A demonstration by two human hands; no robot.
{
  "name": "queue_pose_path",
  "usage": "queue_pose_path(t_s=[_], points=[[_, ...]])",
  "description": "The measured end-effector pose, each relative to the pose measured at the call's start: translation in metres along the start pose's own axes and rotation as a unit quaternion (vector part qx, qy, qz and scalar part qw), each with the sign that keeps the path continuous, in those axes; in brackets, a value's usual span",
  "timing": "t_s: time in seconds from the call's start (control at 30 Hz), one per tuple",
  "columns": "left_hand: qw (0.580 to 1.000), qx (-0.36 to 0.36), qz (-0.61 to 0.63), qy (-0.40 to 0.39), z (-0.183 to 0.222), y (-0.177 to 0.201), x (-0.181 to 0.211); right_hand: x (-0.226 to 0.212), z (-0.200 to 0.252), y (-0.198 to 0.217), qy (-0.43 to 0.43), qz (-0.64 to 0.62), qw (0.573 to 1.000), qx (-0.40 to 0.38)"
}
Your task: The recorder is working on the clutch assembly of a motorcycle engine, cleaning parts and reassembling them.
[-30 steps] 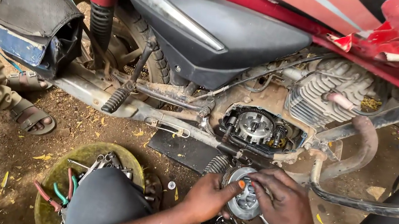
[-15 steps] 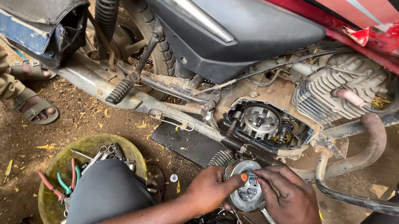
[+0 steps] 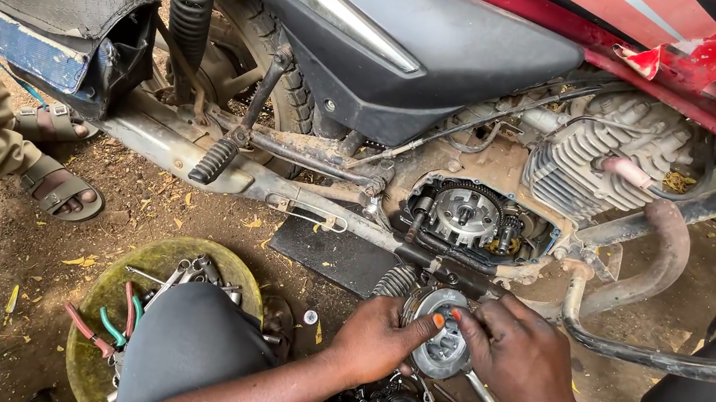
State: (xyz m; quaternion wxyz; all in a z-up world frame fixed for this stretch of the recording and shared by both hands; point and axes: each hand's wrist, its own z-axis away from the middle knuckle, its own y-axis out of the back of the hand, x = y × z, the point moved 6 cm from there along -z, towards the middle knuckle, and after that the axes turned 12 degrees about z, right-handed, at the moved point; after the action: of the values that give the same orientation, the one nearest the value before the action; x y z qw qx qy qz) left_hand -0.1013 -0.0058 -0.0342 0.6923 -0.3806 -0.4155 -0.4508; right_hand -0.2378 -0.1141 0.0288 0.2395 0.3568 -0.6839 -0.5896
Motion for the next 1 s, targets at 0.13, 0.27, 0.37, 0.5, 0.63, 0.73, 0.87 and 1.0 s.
queue_pose_path(t_s=[0.13, 0.27, 0.37, 0.5, 0.63, 0.73, 0.87, 1.0], points=[[1.0, 0.003, -0.005, 0.012, -0.004, 0.0, -0.006, -0.016, -0.009, 0.022, -0.03, 0.045, 0.996, -0.073], [1.0, 0.012, -0.021, 0.013, 0.001, 0.004, 0.003, -0.014, -0.004, 0.01, -0.016, 0.088, 0.988, -0.125], [0.997, 0.021, -0.077, 0.008, 0.004, 0.004, 0.006, -0.014, 0.0, 0.007, 0.034, 0.078, 0.995, -0.043], [0.99, 0.041, -0.136, -0.016, 0.0, 0.009, 0.004, -0.018, -0.007, 0.018, 0.01, 0.086, 0.992, -0.089], [0.981, 0.053, -0.181, -0.046, 0.004, 0.011, 0.011, -0.015, -0.001, 0.003, 0.043, 0.079, 0.995, -0.048], [0.976, 0.052, -0.207, -0.033, 0.003, 0.011, 0.007, -0.008, 0.0, -0.01, 0.031, 0.088, 0.994, -0.062], [0.984, 0.044, -0.174, -0.016, 0.001, 0.01, 0.005, -0.01, -0.005, -0.006, -0.054, 0.106, 0.965, -0.234], [0.98, 0.05, -0.19, -0.043, 0.002, 0.011, 0.007, -0.008, -0.003, -0.013, -0.005, 0.036, 0.99, -0.134]])
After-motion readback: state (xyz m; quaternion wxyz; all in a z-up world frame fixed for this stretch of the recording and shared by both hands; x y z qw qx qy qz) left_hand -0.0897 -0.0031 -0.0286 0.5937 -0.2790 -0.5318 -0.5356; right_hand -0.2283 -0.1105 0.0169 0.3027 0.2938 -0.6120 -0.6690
